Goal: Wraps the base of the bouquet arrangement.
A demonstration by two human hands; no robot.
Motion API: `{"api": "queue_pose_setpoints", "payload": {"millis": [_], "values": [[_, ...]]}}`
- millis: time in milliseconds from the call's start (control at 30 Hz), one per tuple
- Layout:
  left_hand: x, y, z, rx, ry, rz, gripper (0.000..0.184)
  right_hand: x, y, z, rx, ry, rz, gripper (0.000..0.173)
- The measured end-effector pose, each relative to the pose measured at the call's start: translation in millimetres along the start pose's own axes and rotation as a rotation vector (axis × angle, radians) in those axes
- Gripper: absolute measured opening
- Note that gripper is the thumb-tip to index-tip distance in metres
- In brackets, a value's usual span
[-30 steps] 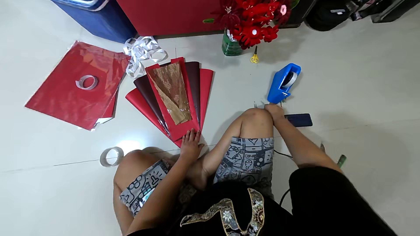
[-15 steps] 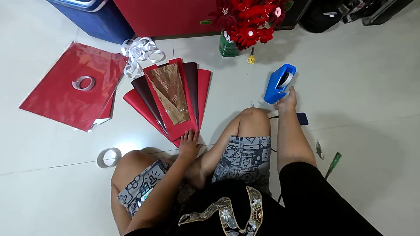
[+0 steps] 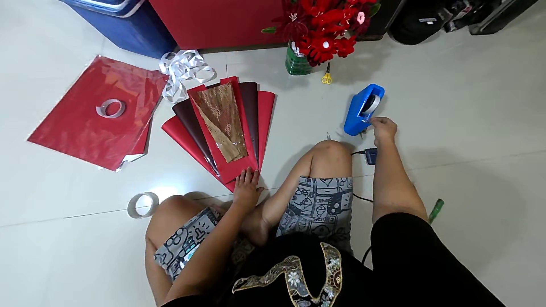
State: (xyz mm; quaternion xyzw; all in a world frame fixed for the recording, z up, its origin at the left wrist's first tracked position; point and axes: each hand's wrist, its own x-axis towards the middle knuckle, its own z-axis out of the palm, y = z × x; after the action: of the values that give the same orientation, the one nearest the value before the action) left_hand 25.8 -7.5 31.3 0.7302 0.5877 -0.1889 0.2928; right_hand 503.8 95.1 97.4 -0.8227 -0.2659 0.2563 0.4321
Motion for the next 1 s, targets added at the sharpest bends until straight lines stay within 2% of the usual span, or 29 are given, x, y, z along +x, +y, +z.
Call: {"api": "queue_pose_setpoints", "payload": {"millis": [100,233,400,633,1000], "values": [[-0.4,0.0,0.1,0.008,0.004,0.002,0.076,1.7,2.2,2.8,0.039,0.022,-0.071,0.028],[-1.9,-0.8,-0.1,-0.007,0.012,0.007,0.076,17.4,5.5,3.9,-0.077,-0.104,-0.095,0.039],[-1.2,0.2,-0.9,-0.001,0.005,0.0,0.077,34.9,4.6,-0.2,-0.296,-0.215,-0.081,0.031],[-1.0,0.2,-1.0,0.013,0.0,0.007,0.077,30.8,-0.7,-5.2,-0.324,-0.29,-0.078,0.03],[-1.9,0.1,-1.3,0.021,-0.001,0.002,0.077,21.3,-6.2,-4.9,-0.413,-0.224,-0.176,0.025]]}}
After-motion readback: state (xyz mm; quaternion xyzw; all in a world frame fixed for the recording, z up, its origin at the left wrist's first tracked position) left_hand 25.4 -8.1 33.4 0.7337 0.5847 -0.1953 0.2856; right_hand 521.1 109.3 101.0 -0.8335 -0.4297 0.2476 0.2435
